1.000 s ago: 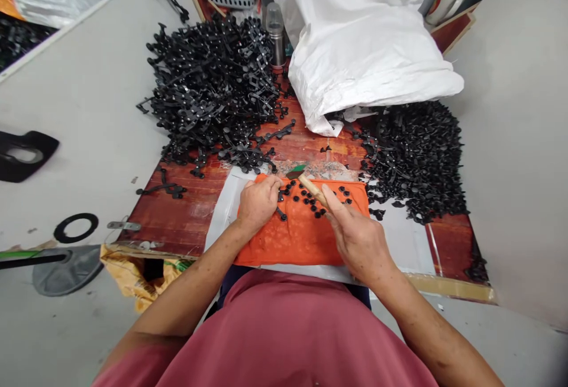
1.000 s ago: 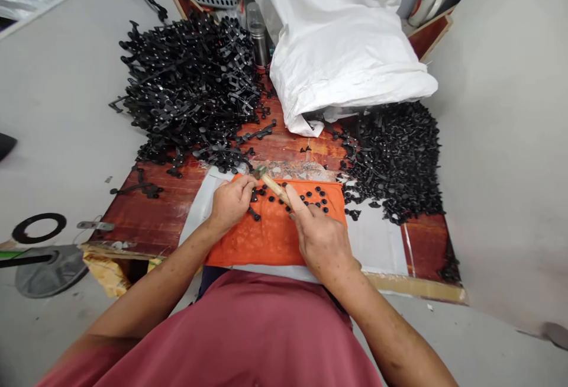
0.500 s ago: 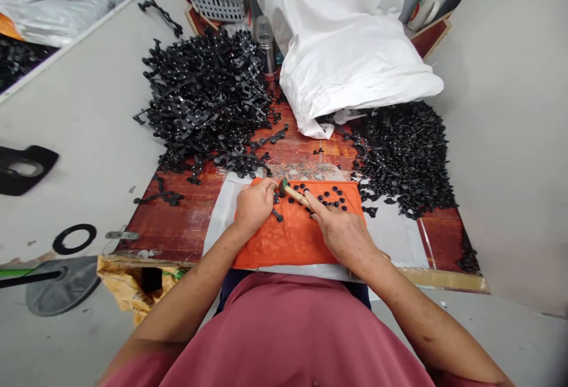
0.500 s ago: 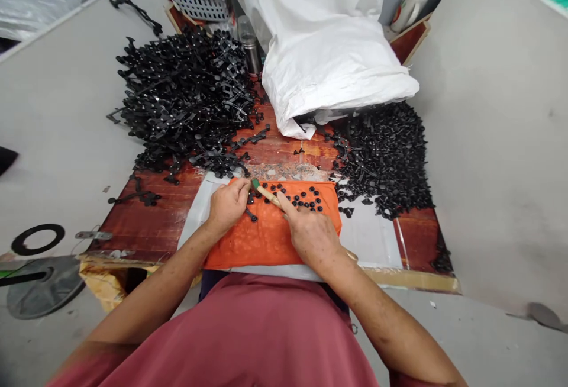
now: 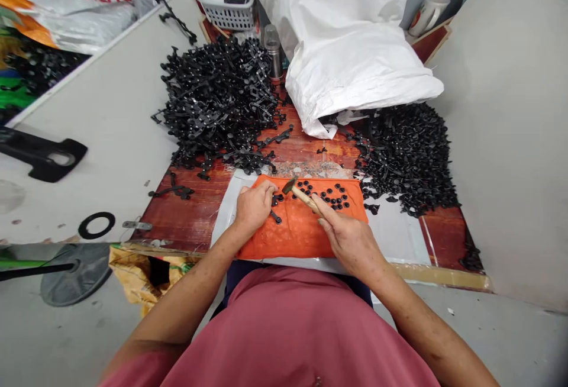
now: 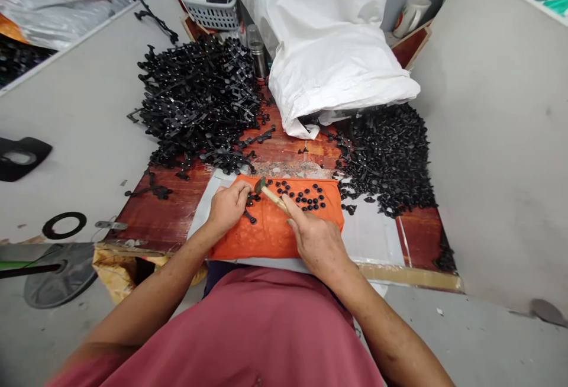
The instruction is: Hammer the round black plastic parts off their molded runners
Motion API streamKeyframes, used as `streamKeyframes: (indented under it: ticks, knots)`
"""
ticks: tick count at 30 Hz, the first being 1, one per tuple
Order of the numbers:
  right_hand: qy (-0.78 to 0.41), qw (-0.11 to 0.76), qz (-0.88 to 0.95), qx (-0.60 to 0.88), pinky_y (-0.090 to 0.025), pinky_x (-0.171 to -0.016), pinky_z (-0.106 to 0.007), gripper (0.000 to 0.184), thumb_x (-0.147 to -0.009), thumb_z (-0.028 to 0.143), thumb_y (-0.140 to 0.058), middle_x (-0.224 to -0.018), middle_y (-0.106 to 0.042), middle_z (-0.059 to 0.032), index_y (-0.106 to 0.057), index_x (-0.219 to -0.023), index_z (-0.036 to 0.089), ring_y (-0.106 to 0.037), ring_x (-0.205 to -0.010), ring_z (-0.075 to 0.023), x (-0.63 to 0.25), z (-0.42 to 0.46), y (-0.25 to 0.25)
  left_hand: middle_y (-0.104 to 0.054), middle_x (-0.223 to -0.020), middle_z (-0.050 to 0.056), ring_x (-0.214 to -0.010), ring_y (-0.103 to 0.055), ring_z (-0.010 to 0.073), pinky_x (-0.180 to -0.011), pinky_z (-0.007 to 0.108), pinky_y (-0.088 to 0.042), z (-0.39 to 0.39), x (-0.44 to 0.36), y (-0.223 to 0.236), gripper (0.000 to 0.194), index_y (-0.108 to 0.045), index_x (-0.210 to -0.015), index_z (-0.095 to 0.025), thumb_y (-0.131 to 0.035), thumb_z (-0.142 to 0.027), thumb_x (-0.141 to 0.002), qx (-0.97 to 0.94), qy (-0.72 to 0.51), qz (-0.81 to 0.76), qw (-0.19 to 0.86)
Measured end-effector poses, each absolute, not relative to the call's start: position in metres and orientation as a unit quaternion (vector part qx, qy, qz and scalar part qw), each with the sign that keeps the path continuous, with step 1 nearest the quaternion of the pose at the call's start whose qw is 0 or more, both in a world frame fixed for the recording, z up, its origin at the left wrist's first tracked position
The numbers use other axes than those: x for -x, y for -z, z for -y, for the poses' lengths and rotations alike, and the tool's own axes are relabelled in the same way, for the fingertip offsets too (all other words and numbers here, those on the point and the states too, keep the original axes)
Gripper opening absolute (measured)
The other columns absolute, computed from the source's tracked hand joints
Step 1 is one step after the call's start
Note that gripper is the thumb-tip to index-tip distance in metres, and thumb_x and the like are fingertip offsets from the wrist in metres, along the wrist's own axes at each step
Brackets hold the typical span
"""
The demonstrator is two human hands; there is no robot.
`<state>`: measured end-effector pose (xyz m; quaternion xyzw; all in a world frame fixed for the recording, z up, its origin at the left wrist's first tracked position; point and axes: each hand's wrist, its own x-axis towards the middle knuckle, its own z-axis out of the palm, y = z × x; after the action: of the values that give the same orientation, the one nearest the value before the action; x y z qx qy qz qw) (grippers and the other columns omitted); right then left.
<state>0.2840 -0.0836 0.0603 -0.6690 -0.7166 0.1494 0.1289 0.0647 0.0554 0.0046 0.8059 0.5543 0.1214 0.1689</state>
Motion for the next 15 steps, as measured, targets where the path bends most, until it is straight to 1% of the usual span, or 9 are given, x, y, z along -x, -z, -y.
streamKeyframes:
  ticks: [2, 5, 7, 9, 13, 15]
  knots:
    - [-0.125, 0.108, 0.718, 0.677, -0.052, -0.067, -0.025, 0.058, -0.106, 0.024, -0.040, -0.094, -0.077, -0.0060, -0.034, -0.163, 0.029, -0.072, -0.073, -0.0179, -0.276, 0.080, -0.057, -0.078, -0.086, 0.003, -0.079, -0.070, 0.0220, -0.087, 0.035, -0.043, -0.056, -0.065, -0.005, 0.029, -0.070, -0.104, -0.026, -0.041, -0.030, -0.103, -0.807, -0.114, -0.556, 0.163]
    - [-0.099, 0.038, 0.724, 0.682, -0.051, -0.062, -0.026, 0.055, -0.106, 0.028, -0.042, -0.090, -0.076, -0.0072, -0.039, -0.161, 0.030, -0.070, -0.067, -0.0190, -0.266, 0.076, -0.050, -0.076, -0.081, 0.003, -0.078, -0.070, 0.0226, -0.085, 0.034, -0.043, -0.056, -0.065, -0.009, 0.028, -0.069, -0.102, -0.026, -0.041, -0.029, -0.102, -0.813, -0.095, -0.554, 0.152]
    - [-0.106, 0.026, 0.728, 0.677, -0.051, -0.063, -0.026, 0.055, -0.105, 0.028, -0.045, -0.090, -0.076, -0.0071, -0.040, -0.160, 0.031, -0.071, -0.068, -0.0198, -0.262, 0.075, -0.049, -0.076, -0.080, 0.003, -0.079, -0.071, 0.0230, -0.084, 0.034, -0.043, -0.055, -0.065, -0.011, 0.028, -0.069, -0.100, -0.026, -0.041, -0.026, -0.101, -0.816, -0.087, -0.553, 0.144]
    - [-0.131, 0.074, 0.726, 0.671, -0.053, -0.070, -0.027, 0.057, -0.104, 0.025, -0.046, -0.095, -0.077, -0.0069, -0.040, -0.160, 0.030, -0.072, -0.076, -0.0196, -0.265, 0.077, -0.051, -0.075, -0.080, 0.004, -0.079, -0.071, 0.0238, -0.082, 0.033, -0.043, -0.054, -0.064, -0.011, 0.029, -0.068, -0.100, -0.026, -0.039, -0.025, -0.101, -0.819, -0.084, -0.549, 0.144]
    - [-0.204, 0.239, 0.673, 0.670, -0.056, -0.085, -0.029, 0.057, -0.105, 0.022, -0.044, -0.118, -0.077, -0.0063, -0.038, -0.161, 0.028, -0.075, -0.098, -0.0187, -0.288, 0.096, -0.061, -0.078, -0.090, 0.004, -0.083, -0.072, 0.0243, -0.075, 0.031, -0.044, -0.058, -0.062, -0.017, 0.033, -0.067, -0.107, -0.026, -0.035, -0.033, -0.101, -0.839, -0.081, -0.505, 0.187]
    - [-0.226, 0.275, 0.625, 0.695, -0.057, -0.090, -0.032, 0.056, -0.105, 0.024, -0.043, -0.124, -0.076, -0.0063, -0.038, -0.161, 0.028, -0.075, -0.103, -0.0205, -0.307, 0.111, -0.061, -0.078, -0.093, 0.004, -0.081, -0.070, 0.0239, -0.073, 0.031, -0.044, -0.072, -0.058, -0.035, 0.033, -0.066, -0.110, -0.027, -0.037, -0.038, -0.099, -0.850, -0.089, -0.481, 0.196]
